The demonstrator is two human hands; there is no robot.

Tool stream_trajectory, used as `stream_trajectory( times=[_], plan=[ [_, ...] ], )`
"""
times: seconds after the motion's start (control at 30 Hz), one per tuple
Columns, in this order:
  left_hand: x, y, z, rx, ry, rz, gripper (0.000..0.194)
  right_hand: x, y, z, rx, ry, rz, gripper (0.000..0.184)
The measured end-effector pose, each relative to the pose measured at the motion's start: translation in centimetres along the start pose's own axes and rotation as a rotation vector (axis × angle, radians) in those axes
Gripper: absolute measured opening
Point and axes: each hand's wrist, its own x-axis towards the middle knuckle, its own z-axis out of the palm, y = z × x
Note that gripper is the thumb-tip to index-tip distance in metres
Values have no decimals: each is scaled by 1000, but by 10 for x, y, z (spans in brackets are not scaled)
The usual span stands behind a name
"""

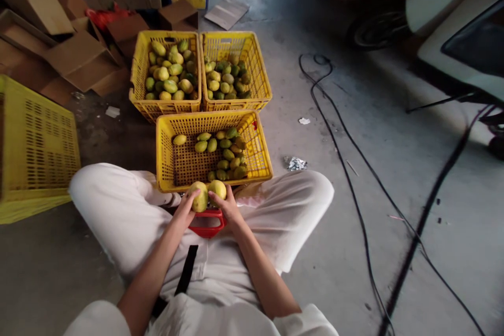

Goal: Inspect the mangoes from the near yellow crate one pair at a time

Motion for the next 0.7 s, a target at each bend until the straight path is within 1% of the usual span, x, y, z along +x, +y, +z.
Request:
stream_trajectory(
  times=[0.13,0.2,0.27,0.33,0.47,0.53,0.63,0.7],
  plan=[
    [2,-3,4,-50,-54,-13,51,1,0,-1,15,26,-27,69],
    [6,-7,8,-92,-71,-40,61,1,0,-1,16,47,-28,67],
    [10,-11,9,-116,-57,-58,68,0,0,-1,29,47,-6,66],
    [12,-14,7,-115,-37,-64,65,-2,-2,0,54,23,20,63],
    [14,-16,2,-83,-31,-68,45,-6,-5,0,117,-23,45,52],
    [15,-16,1,-80,-21,-66,39,-7,-6,0,129,-38,54,50],
    [15,-16,1,-82,-11,-55,36,-8,-8,0,141,-52,51,48],
    [14,-15,1,-88,-26,-50,39,-9,-9,1,160,-61,52,46]
  ],
)
